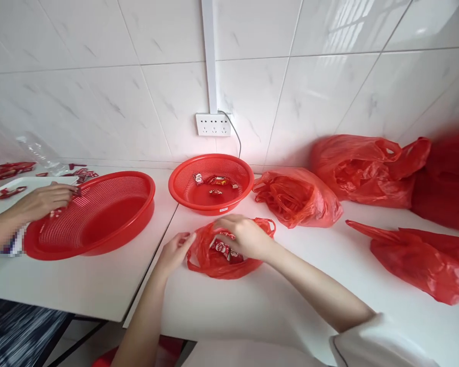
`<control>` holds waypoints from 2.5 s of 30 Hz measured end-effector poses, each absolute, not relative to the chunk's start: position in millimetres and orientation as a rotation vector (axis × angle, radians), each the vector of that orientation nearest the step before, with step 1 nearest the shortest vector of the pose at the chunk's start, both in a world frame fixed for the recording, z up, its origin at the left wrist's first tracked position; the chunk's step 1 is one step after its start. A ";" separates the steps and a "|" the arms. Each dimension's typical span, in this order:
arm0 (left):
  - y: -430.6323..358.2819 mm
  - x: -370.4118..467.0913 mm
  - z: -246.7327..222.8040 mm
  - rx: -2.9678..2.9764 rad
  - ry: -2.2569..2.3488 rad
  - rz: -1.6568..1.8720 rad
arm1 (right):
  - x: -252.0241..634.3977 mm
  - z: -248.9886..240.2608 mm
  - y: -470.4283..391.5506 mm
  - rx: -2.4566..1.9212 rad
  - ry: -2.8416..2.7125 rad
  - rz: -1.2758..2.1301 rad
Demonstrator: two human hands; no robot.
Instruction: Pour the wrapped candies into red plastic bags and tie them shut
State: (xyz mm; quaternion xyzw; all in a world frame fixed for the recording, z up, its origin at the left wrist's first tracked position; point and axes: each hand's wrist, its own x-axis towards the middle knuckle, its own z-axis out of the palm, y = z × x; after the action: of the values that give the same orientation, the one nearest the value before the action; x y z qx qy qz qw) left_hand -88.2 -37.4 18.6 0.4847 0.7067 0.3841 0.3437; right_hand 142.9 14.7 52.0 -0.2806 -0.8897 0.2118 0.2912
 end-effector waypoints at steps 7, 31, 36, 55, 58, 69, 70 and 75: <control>-70.0 -94.5 -11.3 1.338 1.906 0.753 | 229.7 -13.3 28.6 -1.682 -2.085 0.365; -8.1 19.2 140.6 1.639 0.729 0.947 | 211.0 164.0 -11.0 -0.466 -1.959 0.593; -2.8 31.1 130.0 1.482 0.753 0.838 | 199.5 148.8 -3.7 -0.493 -1.913 0.548; 15.6 19.1 110.3 1.039 0.780 0.779 | 211.9 108.8 21.4 -0.599 -1.561 0.718; 20.6 15.5 114.7 0.892 0.685 0.799 | 218.0 115.4 12.8 -0.497 -1.627 0.725; 6.6 12.6 119.6 1.375 0.825 0.677 | 217.8 111.3 25.5 -0.540 -1.845 0.996; 3.9 14.3 120.7 1.547 0.943 0.688 | 213.1 108.5 27.7 -0.578 -1.779 1.051; 4.3 17.8 122.4 2.236 1.130 1.019 | 199.3 99.4 33.3 -0.735 -1.792 1.236</control>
State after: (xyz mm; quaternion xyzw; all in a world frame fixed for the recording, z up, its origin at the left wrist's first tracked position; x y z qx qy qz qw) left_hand 17.8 4.3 122.4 0.8071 0.4078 0.3677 0.2167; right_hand 199.3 33.3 99.4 -0.2918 -0.7115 0.4909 0.4095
